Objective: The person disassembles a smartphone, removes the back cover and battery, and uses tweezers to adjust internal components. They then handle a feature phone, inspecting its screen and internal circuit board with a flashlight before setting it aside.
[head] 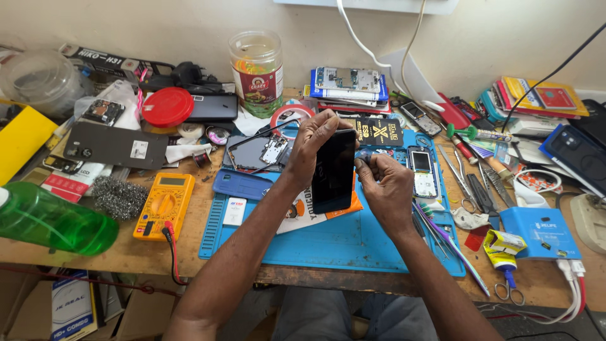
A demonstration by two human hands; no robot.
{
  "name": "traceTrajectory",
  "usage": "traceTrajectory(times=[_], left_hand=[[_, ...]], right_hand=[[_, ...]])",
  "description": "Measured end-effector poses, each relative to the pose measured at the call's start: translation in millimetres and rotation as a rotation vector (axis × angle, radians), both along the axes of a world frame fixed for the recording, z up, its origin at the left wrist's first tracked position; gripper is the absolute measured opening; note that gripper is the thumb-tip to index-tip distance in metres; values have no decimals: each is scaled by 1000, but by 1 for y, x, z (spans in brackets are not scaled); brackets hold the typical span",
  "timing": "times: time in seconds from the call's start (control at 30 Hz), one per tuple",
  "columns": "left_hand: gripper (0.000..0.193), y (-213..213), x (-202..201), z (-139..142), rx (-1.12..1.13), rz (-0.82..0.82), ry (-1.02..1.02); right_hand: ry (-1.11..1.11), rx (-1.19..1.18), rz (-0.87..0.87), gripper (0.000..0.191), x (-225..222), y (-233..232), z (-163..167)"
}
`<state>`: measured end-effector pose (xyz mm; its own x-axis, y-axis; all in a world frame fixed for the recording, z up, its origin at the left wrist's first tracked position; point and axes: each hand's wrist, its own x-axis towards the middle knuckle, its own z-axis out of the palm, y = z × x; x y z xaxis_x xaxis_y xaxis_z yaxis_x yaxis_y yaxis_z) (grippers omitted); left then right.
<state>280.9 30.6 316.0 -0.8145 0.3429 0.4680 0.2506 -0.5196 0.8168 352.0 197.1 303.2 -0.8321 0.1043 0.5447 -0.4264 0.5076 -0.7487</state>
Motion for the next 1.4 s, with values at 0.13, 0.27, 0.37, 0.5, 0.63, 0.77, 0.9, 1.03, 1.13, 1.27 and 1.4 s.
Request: traceTrajectory(times=[0.13,0.27,0.37,0.5,0.63,0.77,0.9,1.03,1.13,1.27,1.4], left_hand=[[36,-3,-7,7,-19,7,13],[39,-7,-17,14,4,42,26],[41,-9,-16,19,47,58,86],[44,-5,-16,35,24,18,74],[52,-12,-15,33,107,-2,25],[60,-28,0,14,145,-17,-30],[65,-26,1,10,90,23,-46],[73,-22,4,10,110,-7,-99],[77,-23,8,12,171,-156,-125],[73,-26,10,15,157,-248,-172],[64,-23,5,10,221,-313,-200]], right_hand=[[-53,49,-21,23,-9,5,-2],[-99,85,-9,19,-10,3,-6],[-127,122,34,15,6,-5,-7],[-305,353,-63,28,11,2,11],[-276,-14,85,17,17,34,12],[-417,131,27,20,60,49,-3],[-20,550,32,12,106,41,-2],[115,763,-11,15,120,31,0],[75,721,-61,16,117,41,1],[-289,490,-10,25,112,52,2],[-551,371,191,37,108,36,0]])
